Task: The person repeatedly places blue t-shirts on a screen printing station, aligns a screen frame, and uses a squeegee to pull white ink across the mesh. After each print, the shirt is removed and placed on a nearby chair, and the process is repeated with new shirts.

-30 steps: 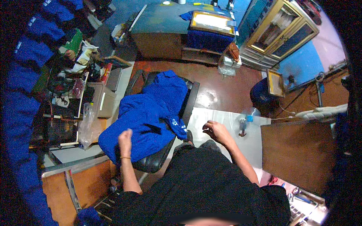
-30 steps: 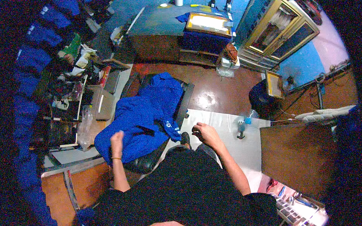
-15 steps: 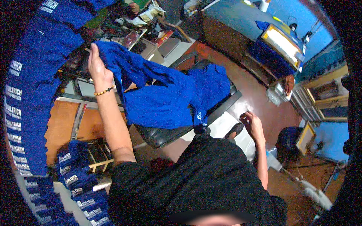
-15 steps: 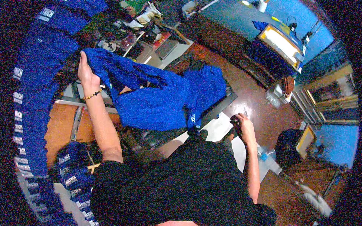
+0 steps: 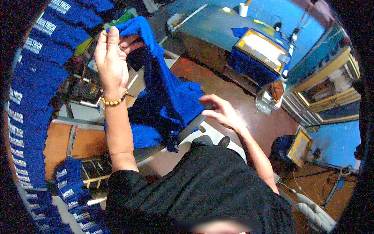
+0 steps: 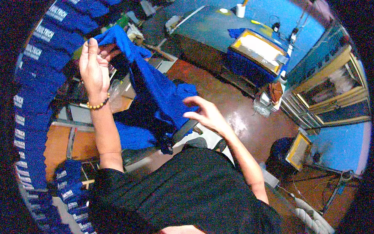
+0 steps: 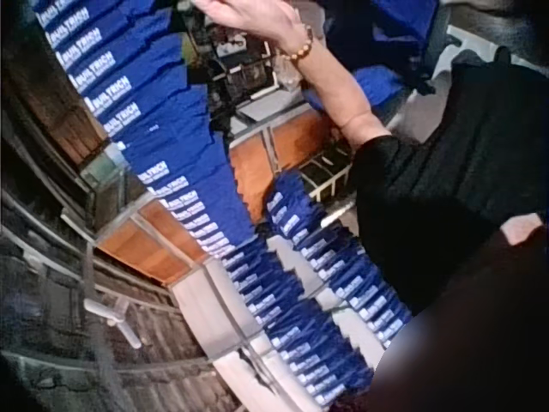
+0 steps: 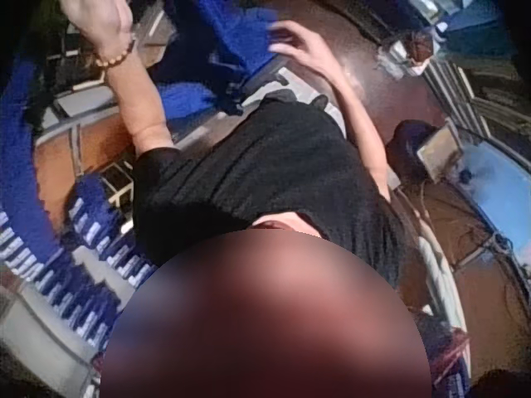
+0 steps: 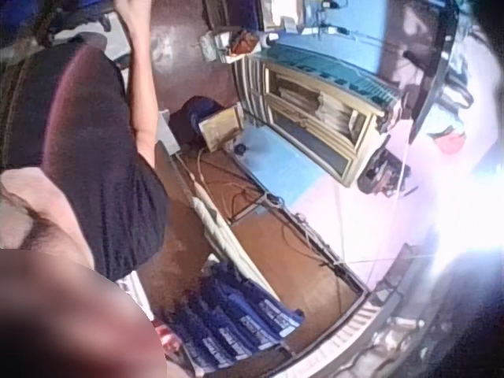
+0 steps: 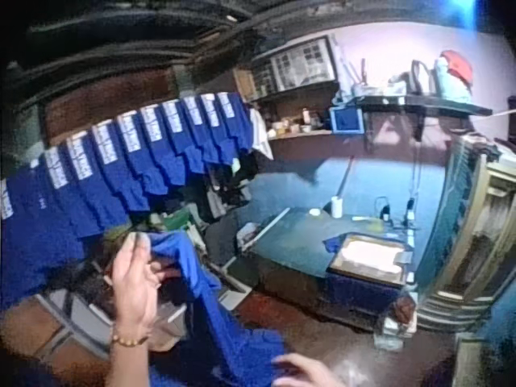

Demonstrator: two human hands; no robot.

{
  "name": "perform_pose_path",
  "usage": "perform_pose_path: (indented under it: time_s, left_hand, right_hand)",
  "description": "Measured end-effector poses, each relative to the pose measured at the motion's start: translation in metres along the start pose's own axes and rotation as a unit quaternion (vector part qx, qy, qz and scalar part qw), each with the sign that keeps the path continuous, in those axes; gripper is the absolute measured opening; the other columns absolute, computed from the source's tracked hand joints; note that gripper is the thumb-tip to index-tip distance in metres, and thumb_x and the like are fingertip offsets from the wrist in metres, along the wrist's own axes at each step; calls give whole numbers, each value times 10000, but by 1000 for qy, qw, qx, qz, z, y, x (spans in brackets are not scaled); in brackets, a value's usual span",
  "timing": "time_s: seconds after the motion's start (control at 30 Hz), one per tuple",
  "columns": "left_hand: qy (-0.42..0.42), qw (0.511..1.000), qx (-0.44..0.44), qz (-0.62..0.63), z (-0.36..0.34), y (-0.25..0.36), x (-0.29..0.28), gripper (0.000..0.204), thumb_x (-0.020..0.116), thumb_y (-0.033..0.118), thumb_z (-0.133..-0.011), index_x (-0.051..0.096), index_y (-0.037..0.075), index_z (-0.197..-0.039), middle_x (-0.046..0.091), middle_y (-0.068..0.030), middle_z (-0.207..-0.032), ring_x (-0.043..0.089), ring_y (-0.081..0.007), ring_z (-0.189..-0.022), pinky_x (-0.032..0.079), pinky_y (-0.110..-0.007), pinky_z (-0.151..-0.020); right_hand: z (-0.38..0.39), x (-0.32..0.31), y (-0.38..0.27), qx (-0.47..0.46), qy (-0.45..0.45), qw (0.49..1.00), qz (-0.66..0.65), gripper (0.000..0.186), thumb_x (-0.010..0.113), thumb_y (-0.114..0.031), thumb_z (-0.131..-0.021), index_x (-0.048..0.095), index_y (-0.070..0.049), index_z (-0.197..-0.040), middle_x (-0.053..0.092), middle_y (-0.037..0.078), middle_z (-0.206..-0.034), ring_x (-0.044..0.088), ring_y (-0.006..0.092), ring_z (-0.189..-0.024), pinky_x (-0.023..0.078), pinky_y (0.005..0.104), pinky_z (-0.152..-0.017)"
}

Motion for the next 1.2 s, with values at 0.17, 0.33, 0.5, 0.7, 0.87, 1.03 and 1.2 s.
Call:
perform_pose_path:
  time_s: [0.17,0.33,0.5,0.7,0.87,1.03,1.2]
  left_hand:
    - [-25,999,-14,28,7,-24,84,208,541,256,-1102,567,52,-1072,727,-129,-1054,756,-284,-957,655,-476,-800]
    - [-51,995,-32,74,-7,-62,140,201,539,243,-1103,568,48,-1066,724,-146,-1078,753,-302,-981,651,-494,-820]
    - [-79,993,-25,85,-36,-107,172,222,548,234,-1100,582,17,-1062,724,-155,-1073,757,-290,-962,657,-455,-810]
    - [-76,994,-37,73,-82,-166,202,244,620,219,-1065,571,-10,-998,698,-129,-985,734,-242,-925,659,-453,-830]
    - [-107,994,7,7,-122,-191,215,259,614,232,-1073,537,30,-930,648,-45,-882,680,-150,-824,633,-361,-759]
    - [15,923,112,-367,-169,-191,187,290,743,192,-992,571,47,-809,483,-2,-673,405,-87,-635,338,-298,-536]
    - [34,858,321,-400,-213,-207,190,216,809,82,-888,617,-1,-832,575,-81,-794,542,-186,-702,459,-330,-635]
  right_hand:
    - [-27,-4,-20,-8,23,1000,-14,784,810,-498,-859,533,-77,-1460,635,143,-1390,672,264,-1028,549,370,-844]
    - [-22,-58,-17,-72,184,970,141,783,858,-326,-851,478,-118,-1503,639,134,-1299,666,252,-1137,561,383,-883]
    - [-66,-133,20,-9,158,955,253,358,795,-297,-891,689,-63,-1141,681,114,-993,698,298,-892,562,373,-803]
    - [-139,-185,26,-73,198,956,205,717,831,-467,-847,556,-60,-1369,643,165,-1222,686,280,-1054,569,382,-815]
    - [-227,-225,47,-83,285,908,295,478,768,-296,-919,561,2,-1232,586,193,-1219,635,403,-1088,542,435,-926]
    - [-271,-294,99,-6,225,973,42,149,641,-101,-994,579,-33,-1111,586,24,-985,564,117,-933,479,286,-879]
    - [-323,-353,125,-28,284,957,45,163,646,-35,-963,567,-29,-1105,588,55,-954,573,149,-894,484,311,-829]
Point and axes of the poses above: each hand's wrist, its own z-axis away from the middle knuckle, its own x-axis out of the palm, y = z × x, the point moved 3 cm from there along -z, towards the middle knuckle
